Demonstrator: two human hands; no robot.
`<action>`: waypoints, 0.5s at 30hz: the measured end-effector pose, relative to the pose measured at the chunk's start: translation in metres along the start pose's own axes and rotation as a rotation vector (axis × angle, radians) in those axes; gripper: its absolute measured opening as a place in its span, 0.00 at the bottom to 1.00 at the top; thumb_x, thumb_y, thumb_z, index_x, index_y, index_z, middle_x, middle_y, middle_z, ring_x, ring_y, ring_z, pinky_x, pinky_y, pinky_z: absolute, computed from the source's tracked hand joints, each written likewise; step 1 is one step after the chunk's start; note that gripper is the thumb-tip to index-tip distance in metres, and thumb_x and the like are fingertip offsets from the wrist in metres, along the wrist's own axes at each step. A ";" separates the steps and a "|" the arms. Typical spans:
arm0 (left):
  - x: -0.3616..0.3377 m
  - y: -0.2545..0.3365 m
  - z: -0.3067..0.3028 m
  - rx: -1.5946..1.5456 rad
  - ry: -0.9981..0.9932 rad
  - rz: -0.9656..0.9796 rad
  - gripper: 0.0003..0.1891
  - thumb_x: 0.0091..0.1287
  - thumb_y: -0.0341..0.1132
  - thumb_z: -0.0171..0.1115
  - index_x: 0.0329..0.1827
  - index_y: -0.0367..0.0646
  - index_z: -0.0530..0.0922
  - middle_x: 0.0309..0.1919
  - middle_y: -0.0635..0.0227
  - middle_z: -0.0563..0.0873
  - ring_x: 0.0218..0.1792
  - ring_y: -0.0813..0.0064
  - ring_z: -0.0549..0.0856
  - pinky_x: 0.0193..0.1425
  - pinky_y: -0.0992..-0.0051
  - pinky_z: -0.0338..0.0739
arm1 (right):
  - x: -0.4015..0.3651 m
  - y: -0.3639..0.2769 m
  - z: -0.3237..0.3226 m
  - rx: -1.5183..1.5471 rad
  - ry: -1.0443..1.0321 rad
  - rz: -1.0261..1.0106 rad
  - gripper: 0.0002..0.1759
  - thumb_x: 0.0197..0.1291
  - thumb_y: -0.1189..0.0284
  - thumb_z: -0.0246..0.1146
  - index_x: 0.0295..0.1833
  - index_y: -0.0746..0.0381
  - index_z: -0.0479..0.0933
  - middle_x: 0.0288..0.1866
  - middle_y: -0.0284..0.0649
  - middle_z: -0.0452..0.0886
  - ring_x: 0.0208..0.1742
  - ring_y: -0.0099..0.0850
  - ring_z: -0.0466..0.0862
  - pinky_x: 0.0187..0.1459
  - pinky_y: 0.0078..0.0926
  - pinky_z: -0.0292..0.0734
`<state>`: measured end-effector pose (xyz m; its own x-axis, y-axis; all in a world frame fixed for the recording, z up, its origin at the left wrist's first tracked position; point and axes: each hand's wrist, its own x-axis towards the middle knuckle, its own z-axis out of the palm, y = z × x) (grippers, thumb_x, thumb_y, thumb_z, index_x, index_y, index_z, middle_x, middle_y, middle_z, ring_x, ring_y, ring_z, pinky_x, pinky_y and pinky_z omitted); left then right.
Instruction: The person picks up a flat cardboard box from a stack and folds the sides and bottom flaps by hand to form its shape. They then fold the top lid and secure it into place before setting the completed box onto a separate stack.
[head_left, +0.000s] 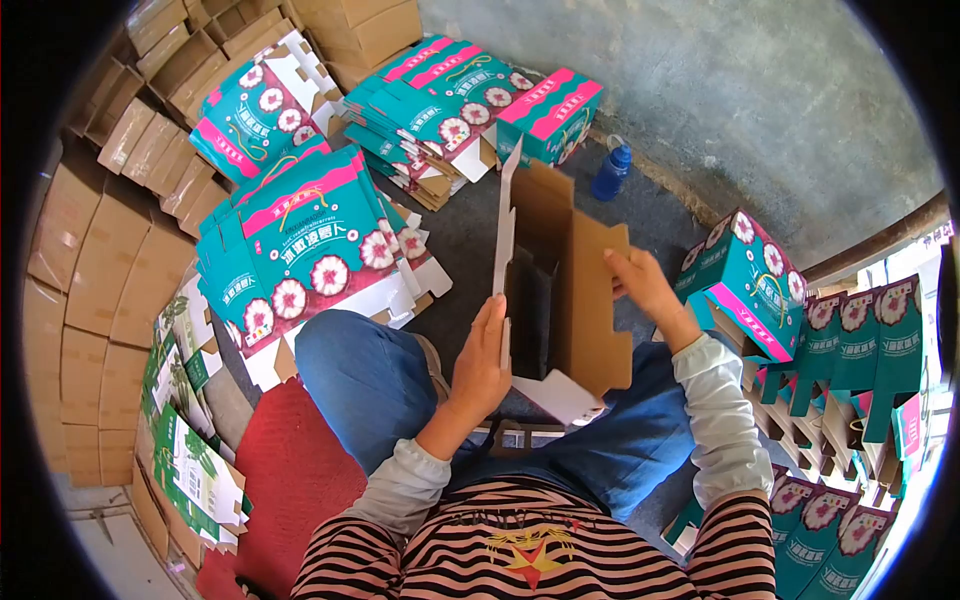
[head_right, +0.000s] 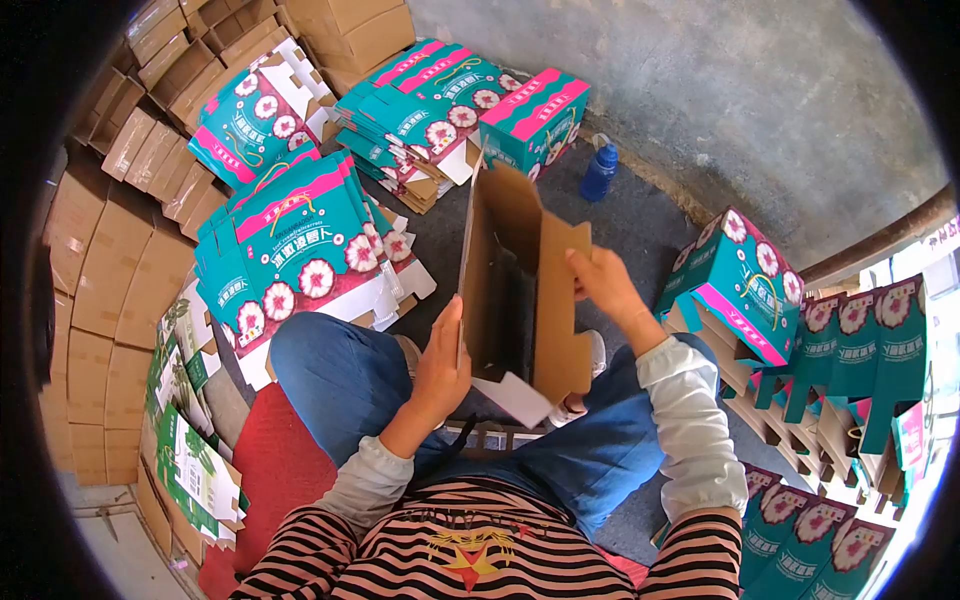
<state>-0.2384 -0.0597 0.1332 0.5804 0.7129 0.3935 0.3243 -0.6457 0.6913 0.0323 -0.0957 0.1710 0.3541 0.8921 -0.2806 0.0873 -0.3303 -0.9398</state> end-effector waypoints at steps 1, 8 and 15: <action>-0.004 -0.001 -0.006 0.036 -0.042 0.016 0.29 0.64 0.24 0.52 0.70 0.41 0.59 0.62 0.44 0.67 0.60 0.45 0.72 0.62 0.61 0.70 | 0.005 0.001 -0.007 0.001 0.034 -0.022 0.20 0.68 0.60 0.52 0.43 0.68 0.75 0.33 0.39 0.82 0.31 0.28 0.83 0.32 0.24 0.80; -0.007 -0.004 -0.028 0.138 -0.186 0.128 0.36 0.55 0.22 0.60 0.70 0.49 0.63 0.63 0.46 0.66 0.62 0.48 0.70 0.64 0.60 0.67 | 0.044 0.002 -0.039 0.022 0.186 -0.020 0.20 0.67 0.60 0.53 0.41 0.68 0.75 0.31 0.41 0.82 0.30 0.29 0.84 0.30 0.26 0.79; 0.019 0.000 -0.039 0.213 -0.374 0.208 0.39 0.49 0.34 0.71 0.68 0.49 0.66 0.66 0.50 0.64 0.65 0.51 0.67 0.66 0.59 0.64 | 0.064 0.016 -0.030 -0.244 0.255 -0.101 0.21 0.64 0.62 0.54 0.33 0.72 0.75 0.21 0.45 0.79 0.22 0.33 0.82 0.25 0.26 0.78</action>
<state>-0.2565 -0.0361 0.1643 0.8657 0.4401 0.2383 0.2956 -0.8339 0.4660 0.0841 -0.0532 0.1436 0.5503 0.8286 -0.1028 0.3420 -0.3360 -0.8776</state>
